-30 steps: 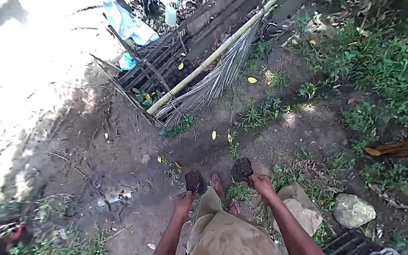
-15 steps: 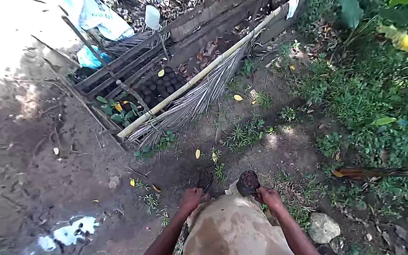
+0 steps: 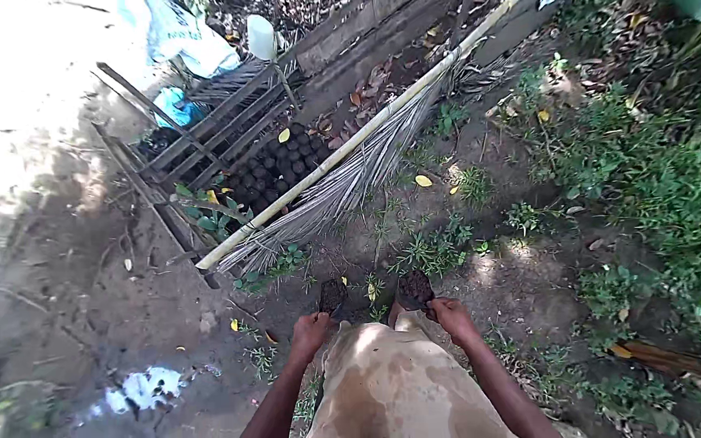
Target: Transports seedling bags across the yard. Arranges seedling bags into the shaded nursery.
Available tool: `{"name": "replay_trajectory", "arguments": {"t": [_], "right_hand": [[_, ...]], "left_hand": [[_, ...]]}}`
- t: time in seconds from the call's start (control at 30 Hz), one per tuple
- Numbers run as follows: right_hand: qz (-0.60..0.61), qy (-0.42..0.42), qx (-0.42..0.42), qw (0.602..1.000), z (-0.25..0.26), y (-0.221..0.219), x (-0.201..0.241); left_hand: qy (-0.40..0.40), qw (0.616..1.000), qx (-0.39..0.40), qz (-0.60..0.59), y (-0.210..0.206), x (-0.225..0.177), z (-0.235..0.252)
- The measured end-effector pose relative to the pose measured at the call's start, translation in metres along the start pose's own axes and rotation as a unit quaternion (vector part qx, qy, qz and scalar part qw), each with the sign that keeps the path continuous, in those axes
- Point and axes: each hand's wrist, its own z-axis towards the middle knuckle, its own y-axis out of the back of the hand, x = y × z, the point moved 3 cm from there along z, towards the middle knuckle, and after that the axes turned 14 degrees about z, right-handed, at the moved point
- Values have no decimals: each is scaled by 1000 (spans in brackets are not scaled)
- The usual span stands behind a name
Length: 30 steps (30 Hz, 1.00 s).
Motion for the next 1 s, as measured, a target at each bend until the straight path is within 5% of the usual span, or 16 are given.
{"name": "replay_trajectory", "arguments": {"t": [0.3,0.57,0.77,1.0], "right_hand": [[-89,7,35,995,154,38,117],[-78,-28,75,994,287,4,223],[-192,18,137,972,394,-54,329],[-370,5,187,910,478,-125,472]], "left_hand": [[55,988,-60,-130,7,-83,35],[108,977,-62,-171,25,-138,145],[93,988,-29,-121,95,-200,289],[56,995,-61,-57,213,-239,372]]}}
